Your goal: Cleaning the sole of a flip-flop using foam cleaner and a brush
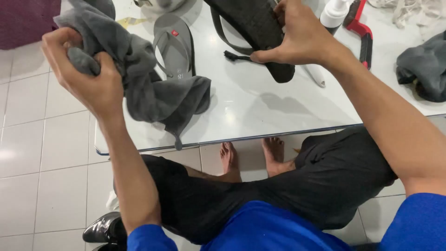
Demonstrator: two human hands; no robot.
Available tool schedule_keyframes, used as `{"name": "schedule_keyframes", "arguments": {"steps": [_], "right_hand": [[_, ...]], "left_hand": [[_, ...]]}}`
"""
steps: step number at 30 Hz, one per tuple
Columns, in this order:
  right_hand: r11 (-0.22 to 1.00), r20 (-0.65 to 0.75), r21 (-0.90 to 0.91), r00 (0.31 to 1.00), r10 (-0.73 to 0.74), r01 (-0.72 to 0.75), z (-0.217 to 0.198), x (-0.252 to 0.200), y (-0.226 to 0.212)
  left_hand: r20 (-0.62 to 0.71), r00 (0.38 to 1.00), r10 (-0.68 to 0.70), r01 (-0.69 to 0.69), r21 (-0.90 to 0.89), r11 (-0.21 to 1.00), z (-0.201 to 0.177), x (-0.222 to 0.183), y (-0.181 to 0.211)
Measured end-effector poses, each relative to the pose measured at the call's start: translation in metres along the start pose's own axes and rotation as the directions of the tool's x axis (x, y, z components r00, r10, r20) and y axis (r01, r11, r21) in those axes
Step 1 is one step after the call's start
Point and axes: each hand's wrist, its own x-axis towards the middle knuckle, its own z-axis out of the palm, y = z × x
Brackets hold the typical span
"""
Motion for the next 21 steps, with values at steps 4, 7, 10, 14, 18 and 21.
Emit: {"name": "schedule_keyframes", "arguments": {"steps": [4,7,10,14,18,21], "right_hand": [[0.996,0.036,0.044,0.996,0.081,-0.082,0.014,0.000,-0.006],[0.999,0.015,0.044,1.000,-0.007,0.006,0.023,0.004,-0.006],[0.993,-0.028,0.103,0.998,-0.055,0.058,0.031,0.010,-0.012],[0.970,-0.058,0.225,0.995,-0.075,0.086,0.053,0.009,-0.025],[0.875,-0.097,0.476,0.994,-0.050,0.090,0.057,0.005,-0.064],[0.887,0.027,0.463,1.000,-0.014,0.000,0.056,0.009,-0.077]], "left_hand": [[0.378,0.892,-0.248,0.199,0.163,0.966,0.031,-0.044,-0.094],[0.782,0.453,-0.429,0.419,0.238,0.876,0.046,-0.072,-0.120],[0.587,0.632,-0.506,0.396,0.316,0.862,0.036,-0.041,-0.060],[0.398,0.806,-0.437,0.582,-0.399,0.709,0.052,-0.041,0.030],[0.901,0.389,-0.194,0.735,-0.430,-0.524,0.083,-0.054,0.079],[0.849,0.420,-0.320,0.672,-0.528,-0.519,0.079,-0.047,0.091]]}}
